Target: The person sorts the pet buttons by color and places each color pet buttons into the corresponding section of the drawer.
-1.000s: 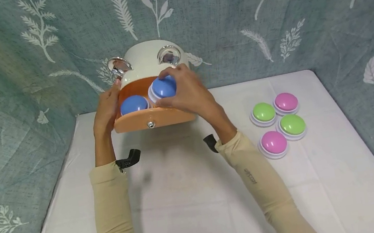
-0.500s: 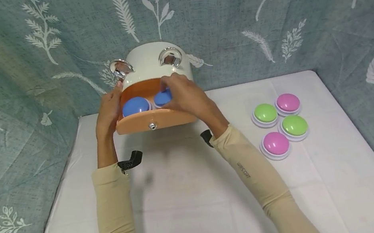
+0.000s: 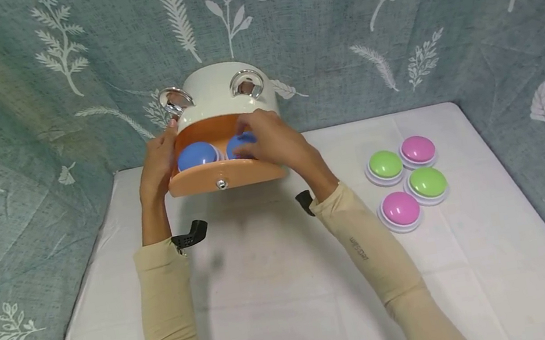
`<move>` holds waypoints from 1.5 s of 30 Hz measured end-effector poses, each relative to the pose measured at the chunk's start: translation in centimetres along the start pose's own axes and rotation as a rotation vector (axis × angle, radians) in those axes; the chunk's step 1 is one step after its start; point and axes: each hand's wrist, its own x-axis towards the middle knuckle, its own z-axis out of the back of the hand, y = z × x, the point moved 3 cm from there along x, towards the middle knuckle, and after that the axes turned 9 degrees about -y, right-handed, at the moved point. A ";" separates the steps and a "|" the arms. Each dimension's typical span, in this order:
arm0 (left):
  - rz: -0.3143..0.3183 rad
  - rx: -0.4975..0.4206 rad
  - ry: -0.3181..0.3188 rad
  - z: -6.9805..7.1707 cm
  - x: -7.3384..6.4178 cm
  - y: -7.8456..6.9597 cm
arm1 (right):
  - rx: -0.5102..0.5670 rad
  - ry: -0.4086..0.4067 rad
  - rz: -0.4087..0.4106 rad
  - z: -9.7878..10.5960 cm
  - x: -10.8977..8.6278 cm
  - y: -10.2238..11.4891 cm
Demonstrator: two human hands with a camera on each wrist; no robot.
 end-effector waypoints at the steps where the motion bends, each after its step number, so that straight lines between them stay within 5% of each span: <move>1: 0.000 -0.003 0.002 -0.1 0.0 0.0 | 0.042 -0.057 -0.021 0.1 -0.4 -0.1; 4: -0.001 -0.005 0.010 -0.1 0.0 0.0 | 0.161 -0.337 -0.044 0.3 -1.9 0.0; 7: 0.002 0.005 0.015 0.0 0.1 -0.1 | 0.215 -0.659 0.044 -0.3 -4.2 0.9; 10: 0.017 0.011 0.016 0.2 0.1 0.0 | 0.190 -0.812 0.164 -1.9 -6.5 2.1; 17: 0.030 -0.007 0.034 0.5 0.6 0.2 | 0.016 -0.570 0.242 -6.6 -7.9 3.7; 22: 0.052 -0.004 0.033 0.7 0.6 0.6 | -0.154 -0.567 0.253 -8.2 -7.5 4.0; 37: 0.026 -0.044 0.066 0.7 0.5 0.0 | -0.209 -0.481 0.174 -7.2 -4.6 4.1; 45: 0.120 -0.021 0.144 0.9 0.6 -0.3 | -0.176 -0.497 0.142 -6.3 -1.6 2.8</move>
